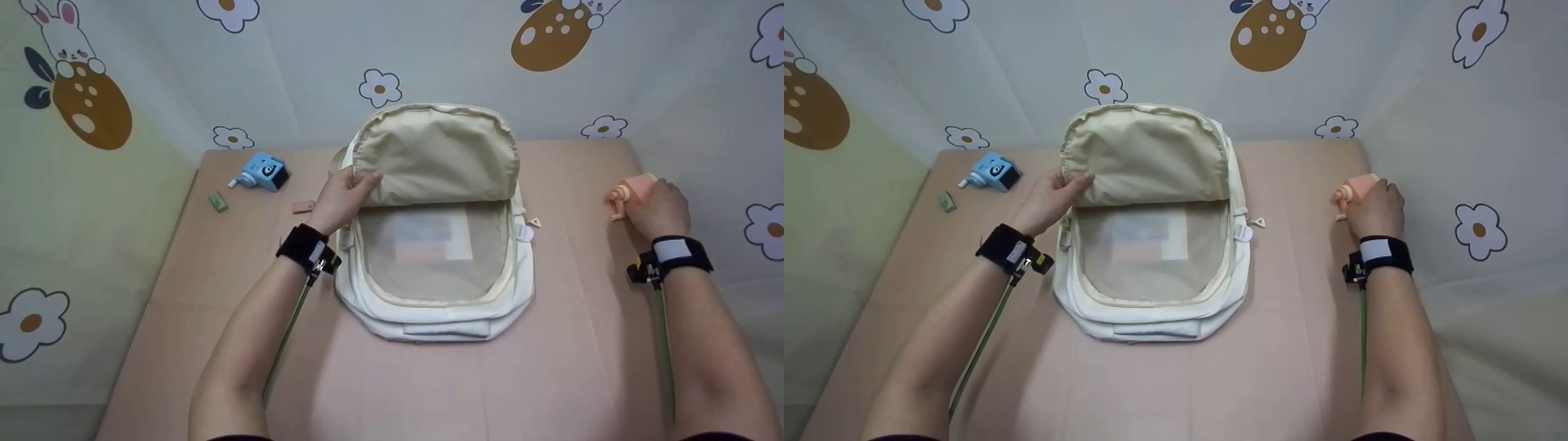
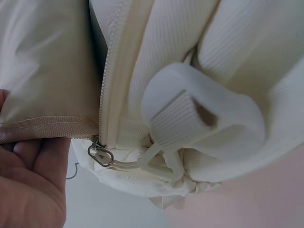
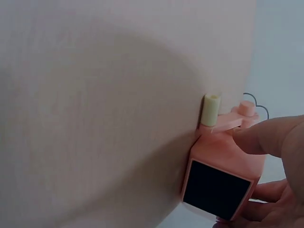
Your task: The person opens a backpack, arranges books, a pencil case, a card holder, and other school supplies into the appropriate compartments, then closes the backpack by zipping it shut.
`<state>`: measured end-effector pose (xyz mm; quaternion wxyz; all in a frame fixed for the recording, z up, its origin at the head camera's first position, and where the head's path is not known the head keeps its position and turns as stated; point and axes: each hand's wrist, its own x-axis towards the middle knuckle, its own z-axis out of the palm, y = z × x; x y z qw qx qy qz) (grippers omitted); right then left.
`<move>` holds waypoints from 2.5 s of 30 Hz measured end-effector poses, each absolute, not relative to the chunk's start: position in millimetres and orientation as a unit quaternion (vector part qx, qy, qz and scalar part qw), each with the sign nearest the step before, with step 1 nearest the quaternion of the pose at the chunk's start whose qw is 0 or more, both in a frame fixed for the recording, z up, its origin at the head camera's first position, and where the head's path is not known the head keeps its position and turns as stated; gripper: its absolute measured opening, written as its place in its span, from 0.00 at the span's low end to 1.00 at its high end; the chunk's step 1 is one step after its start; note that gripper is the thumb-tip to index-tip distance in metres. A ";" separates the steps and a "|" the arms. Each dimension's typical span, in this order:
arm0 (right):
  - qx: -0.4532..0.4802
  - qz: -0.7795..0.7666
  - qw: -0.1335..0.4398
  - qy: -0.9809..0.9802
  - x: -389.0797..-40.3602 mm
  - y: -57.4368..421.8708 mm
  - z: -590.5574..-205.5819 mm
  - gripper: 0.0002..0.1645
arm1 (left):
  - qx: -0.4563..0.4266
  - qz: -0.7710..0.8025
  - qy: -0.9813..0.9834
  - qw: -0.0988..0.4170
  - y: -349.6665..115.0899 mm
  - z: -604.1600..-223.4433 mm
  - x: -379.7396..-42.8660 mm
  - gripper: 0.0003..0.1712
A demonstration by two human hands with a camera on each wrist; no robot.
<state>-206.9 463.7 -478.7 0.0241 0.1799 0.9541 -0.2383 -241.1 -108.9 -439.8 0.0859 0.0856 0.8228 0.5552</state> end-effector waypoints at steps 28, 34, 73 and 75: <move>-0.191 -0.280 -0.142 0.930 -157.6 342.7 -397.8 0.48 | 0.072 0.557 0.823 0.080 -108.2 -432.5 -240.0 0.25; -0.326 -0.253 -0.110 0.904 -146.5 296.4 -403.8 0.48 | 0.081 0.560 0.821 0.072 -108.3 -430.8 -240.8 0.25; -0.359 -0.225 -0.010 0.906 -180.8 239.0 -455.2 0.43 | 0.091 0.574 0.810 0.072 -110.0 -431.9 -243.7 0.24; -0.362 -0.222 -0.015 0.905 -180.8 239.2 -455.4 0.42 | 0.091 0.576 0.809 0.073 -109.9 -431.9 -244.0 0.24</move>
